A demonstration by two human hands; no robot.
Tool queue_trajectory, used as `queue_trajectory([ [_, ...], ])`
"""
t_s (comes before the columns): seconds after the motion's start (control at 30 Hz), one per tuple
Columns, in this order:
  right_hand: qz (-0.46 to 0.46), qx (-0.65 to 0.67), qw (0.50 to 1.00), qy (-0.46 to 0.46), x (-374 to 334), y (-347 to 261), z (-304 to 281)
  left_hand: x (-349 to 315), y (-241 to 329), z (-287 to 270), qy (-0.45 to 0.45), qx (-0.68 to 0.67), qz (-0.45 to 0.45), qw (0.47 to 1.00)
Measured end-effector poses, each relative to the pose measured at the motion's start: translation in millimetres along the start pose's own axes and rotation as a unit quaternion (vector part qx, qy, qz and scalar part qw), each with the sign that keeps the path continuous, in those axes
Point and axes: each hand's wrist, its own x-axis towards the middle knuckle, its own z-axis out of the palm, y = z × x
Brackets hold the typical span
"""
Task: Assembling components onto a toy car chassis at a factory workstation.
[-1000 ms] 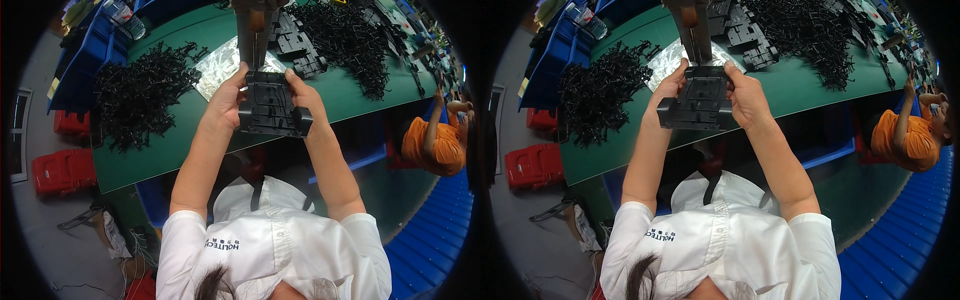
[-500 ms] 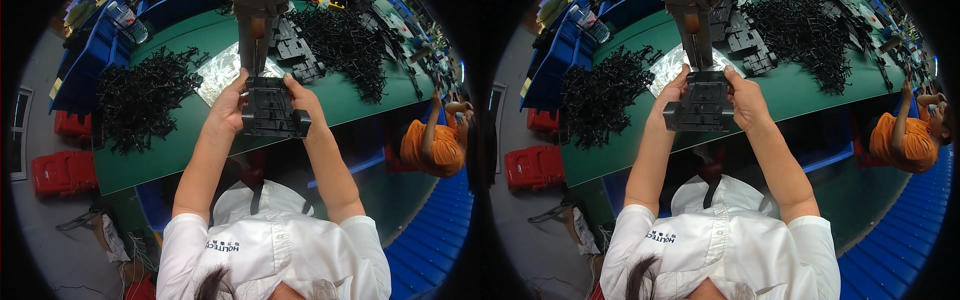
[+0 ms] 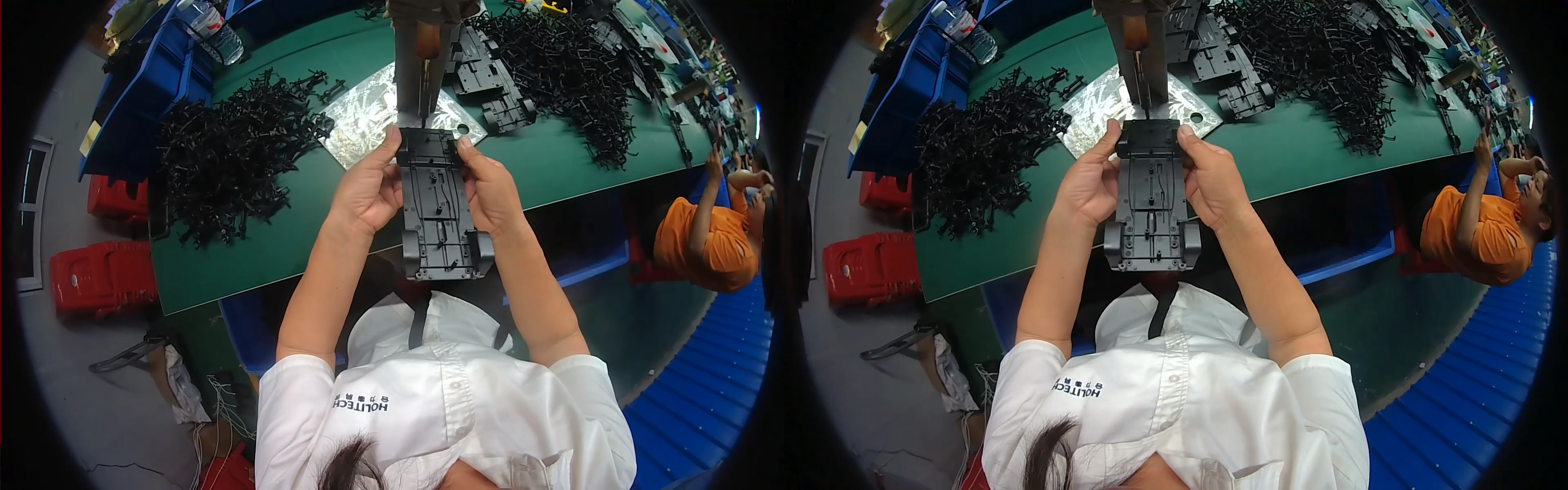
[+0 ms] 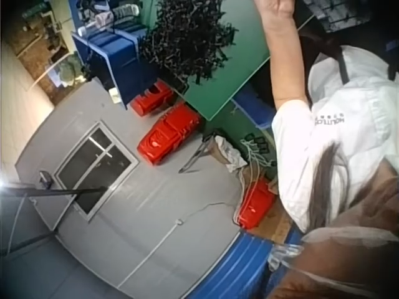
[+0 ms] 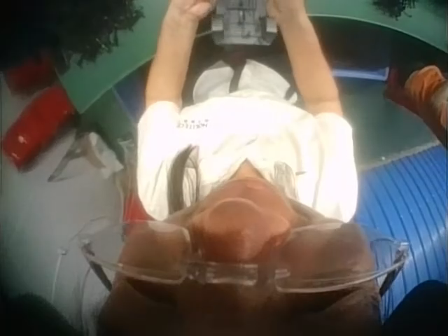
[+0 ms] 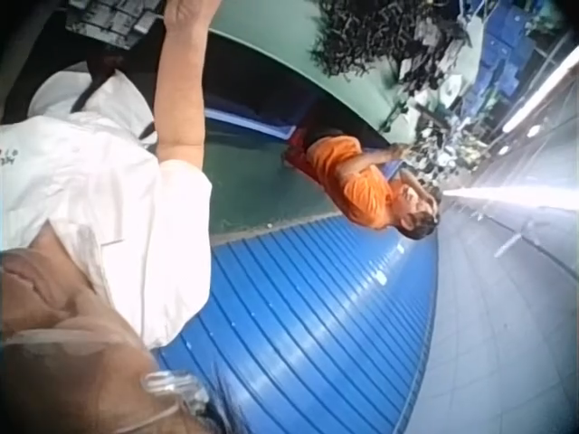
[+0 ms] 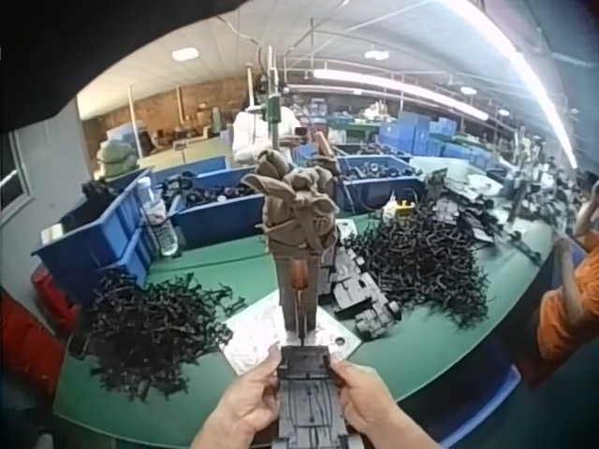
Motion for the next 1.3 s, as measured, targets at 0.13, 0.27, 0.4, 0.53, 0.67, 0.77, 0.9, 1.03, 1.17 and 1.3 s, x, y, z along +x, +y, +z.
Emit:
queue_trajectory([
  [0.13,0.014,0.021,0.999,-0.046,3.5,8.4,1.7,-1.8,4.0,-12.1,-0.009,0.040,0.012,0.999],
  [0.27,0.015,0.016,0.998,-0.063,6.4,12.7,1.4,-2.8,4.3,-16.6,-0.020,0.056,0.034,0.998],
  [0.4,0.021,0.030,0.997,-0.066,9.4,17.4,2.8,-3.1,5.0,-21.8,-0.025,0.053,0.035,0.998],
  [0.53,0.023,0.036,0.997,-0.063,9.1,17.5,6.9,-4.2,6.4,-19.8,-0.004,0.046,0.045,0.998],
  [0.67,0.041,0.025,0.996,-0.078,11.2,17.3,5.4,-2.7,7.5,-24.6,0.000,0.047,0.047,0.998],
  [0.77,0.039,0.022,0.997,-0.069,11.7,15.4,5.9,-3.6,7.6,-20.5,-0.001,0.048,0.057,0.997],
  [0.9,0.039,0.014,0.997,-0.064,11.8,13.5,7.1,-6.5,8.9,-14.9,0.004,0.056,0.061,0.997],
  [1.03,0.036,0.023,0.997,-0.062,8.8,13.4,8.8,-8.4,8.7,-14.8,0.006,0.061,0.062,0.996],
  [1.17,0.037,0.032,0.996,-0.071,11.4,14.9,7.1,-4.8,10.0,-19.3,-0.008,0.056,0.049,0.997],
  [1.3,0.033,0.031,0.997,-0.061,10.1,13.3,7.9,-6.2,10.0,-15.8,0.005,0.055,0.051,0.997],
])
